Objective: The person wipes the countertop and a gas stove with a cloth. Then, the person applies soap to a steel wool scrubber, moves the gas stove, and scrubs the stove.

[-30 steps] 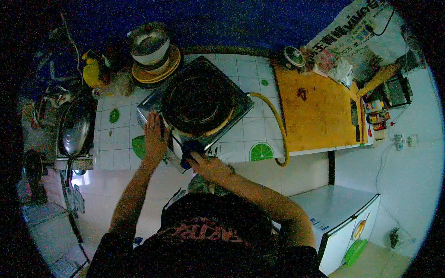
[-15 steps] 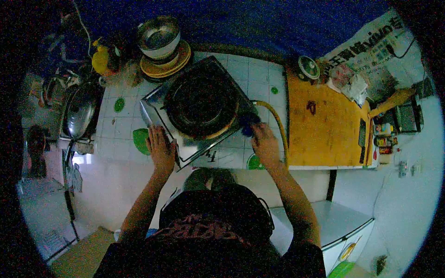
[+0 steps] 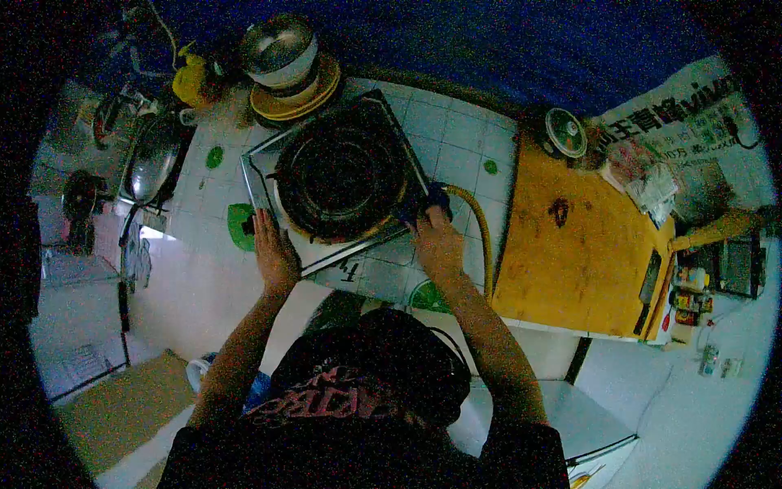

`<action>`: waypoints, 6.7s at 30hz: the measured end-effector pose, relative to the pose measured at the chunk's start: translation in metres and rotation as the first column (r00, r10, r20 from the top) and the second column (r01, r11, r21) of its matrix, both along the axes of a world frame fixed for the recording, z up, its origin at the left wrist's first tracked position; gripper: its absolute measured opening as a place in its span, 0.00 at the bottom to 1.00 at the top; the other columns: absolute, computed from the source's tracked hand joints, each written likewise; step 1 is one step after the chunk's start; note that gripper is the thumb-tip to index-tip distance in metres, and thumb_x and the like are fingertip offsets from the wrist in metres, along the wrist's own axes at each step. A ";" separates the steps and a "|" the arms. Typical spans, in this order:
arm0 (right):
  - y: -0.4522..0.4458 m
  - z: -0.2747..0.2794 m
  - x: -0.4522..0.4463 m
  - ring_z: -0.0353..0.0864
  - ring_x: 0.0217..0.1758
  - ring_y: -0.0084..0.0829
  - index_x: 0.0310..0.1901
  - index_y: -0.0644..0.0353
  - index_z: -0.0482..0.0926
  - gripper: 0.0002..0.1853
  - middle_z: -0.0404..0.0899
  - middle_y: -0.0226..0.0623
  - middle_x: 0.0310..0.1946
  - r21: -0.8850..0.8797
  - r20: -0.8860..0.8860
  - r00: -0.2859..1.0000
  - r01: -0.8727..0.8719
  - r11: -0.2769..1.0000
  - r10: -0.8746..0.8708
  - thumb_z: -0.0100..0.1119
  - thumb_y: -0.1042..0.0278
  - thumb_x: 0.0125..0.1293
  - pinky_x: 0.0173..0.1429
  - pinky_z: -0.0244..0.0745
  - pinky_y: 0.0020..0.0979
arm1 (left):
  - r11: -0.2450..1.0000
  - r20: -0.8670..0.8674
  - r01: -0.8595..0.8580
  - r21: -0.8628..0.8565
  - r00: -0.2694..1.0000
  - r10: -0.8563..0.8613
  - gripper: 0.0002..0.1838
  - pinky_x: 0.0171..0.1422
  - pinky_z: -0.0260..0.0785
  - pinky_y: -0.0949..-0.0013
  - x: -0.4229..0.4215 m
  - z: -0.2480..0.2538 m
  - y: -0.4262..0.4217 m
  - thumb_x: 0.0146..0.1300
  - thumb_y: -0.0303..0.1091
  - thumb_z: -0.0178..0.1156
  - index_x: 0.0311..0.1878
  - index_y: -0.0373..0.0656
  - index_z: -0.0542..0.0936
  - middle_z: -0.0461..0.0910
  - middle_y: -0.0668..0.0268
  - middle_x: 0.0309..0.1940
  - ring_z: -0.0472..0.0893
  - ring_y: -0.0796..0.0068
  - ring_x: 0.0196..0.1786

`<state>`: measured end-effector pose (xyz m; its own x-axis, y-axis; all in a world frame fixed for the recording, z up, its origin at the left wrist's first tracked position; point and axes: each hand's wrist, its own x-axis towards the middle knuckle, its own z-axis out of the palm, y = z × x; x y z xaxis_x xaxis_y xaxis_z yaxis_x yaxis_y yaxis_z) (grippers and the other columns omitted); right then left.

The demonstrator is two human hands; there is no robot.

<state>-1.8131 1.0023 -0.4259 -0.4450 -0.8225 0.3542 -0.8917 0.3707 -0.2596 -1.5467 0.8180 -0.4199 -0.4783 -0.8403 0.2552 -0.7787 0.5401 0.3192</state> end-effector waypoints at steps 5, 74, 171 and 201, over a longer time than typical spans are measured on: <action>-0.018 0.011 -0.044 0.77 0.41 0.40 0.52 0.56 0.79 0.17 0.70 0.36 0.40 0.068 -0.056 0.993 -0.096 0.993 0.100 0.62 0.61 0.62 0.39 0.77 0.39 | 1.000 0.049 -0.029 0.009 0.998 0.029 0.29 0.77 0.48 0.56 -0.003 0.007 0.000 0.72 0.32 0.45 0.73 0.34 0.54 0.52 0.50 0.75 0.52 0.52 0.77; -0.015 0.052 -0.017 0.81 0.41 0.48 0.42 0.59 0.79 0.15 0.80 0.46 0.41 0.183 0.224 0.971 0.041 0.982 -0.083 0.66 0.61 0.55 0.47 0.79 0.42 | 0.990 -0.007 -0.138 0.028 0.990 0.138 0.25 0.75 0.55 0.57 -0.009 0.019 0.015 0.75 0.34 0.39 0.73 0.43 0.59 0.58 0.55 0.73 0.56 0.54 0.76; 0.029 0.035 -0.044 0.76 0.52 0.49 0.55 0.59 0.74 0.21 0.75 0.51 0.49 -0.065 0.629 0.751 0.310 0.948 -0.203 0.63 0.60 0.65 0.58 0.72 0.39 | 0.998 0.077 -0.015 -0.061 0.997 0.020 0.25 0.75 0.54 0.57 -0.002 0.005 0.002 0.74 0.31 0.39 0.73 0.40 0.58 0.57 0.52 0.73 0.57 0.51 0.75; -0.013 0.039 -0.043 0.81 0.47 0.45 0.46 0.61 0.77 0.18 0.79 0.46 0.43 0.055 0.690 0.722 0.020 0.998 -0.053 0.70 0.66 0.55 0.53 0.75 0.39 | 0.997 0.040 -0.072 0.012 0.997 0.072 0.26 0.76 0.52 0.58 -0.009 0.014 0.007 0.74 0.30 0.38 0.74 0.40 0.56 0.56 0.52 0.74 0.55 0.50 0.76</action>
